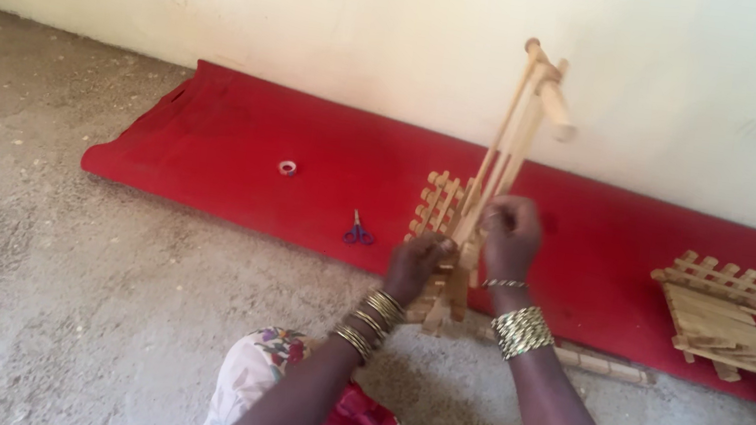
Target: The person sits on the floor and assembles a small wooden toy structure, fitting a long wooden handle piece into the slatted wooden body and adjusting the upright supports and crossbars by hand to secure the joints.
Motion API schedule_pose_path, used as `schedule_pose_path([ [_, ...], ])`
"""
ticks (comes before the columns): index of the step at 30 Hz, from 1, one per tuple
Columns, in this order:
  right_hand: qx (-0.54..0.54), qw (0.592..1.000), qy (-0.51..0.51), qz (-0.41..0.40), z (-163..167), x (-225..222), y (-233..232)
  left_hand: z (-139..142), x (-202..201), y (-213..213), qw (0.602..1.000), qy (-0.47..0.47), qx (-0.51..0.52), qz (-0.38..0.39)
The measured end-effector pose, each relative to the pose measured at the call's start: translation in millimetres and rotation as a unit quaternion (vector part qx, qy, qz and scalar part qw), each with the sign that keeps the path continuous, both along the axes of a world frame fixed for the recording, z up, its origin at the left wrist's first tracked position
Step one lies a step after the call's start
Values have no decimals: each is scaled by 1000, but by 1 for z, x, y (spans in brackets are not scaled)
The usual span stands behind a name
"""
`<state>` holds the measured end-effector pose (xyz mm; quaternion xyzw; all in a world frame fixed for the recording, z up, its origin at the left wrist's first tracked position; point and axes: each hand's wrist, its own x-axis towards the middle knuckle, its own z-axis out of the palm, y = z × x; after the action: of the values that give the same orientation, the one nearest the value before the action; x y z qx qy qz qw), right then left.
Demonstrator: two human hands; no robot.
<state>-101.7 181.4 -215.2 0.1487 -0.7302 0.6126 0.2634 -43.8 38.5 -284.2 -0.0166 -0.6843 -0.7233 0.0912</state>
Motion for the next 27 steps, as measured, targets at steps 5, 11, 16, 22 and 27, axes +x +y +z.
schedule_pose_path([
  [5,-254,948,-188,-33,2,-30,21,-3,11,75,989,131,-58,30],
  [11,-280,941,-190,6,-16,-33,77,52,-35,78,980,-17,-164,110],
  [16,-267,945,-186,43,-21,-46,81,125,-92,59,982,186,-21,-19],
  [22,-211,948,-191,141,-10,-42,73,176,-107,55,984,133,64,-103],
  [27,-126,979,-138,87,0,-47,79,181,-68,83,988,83,-72,107],
])
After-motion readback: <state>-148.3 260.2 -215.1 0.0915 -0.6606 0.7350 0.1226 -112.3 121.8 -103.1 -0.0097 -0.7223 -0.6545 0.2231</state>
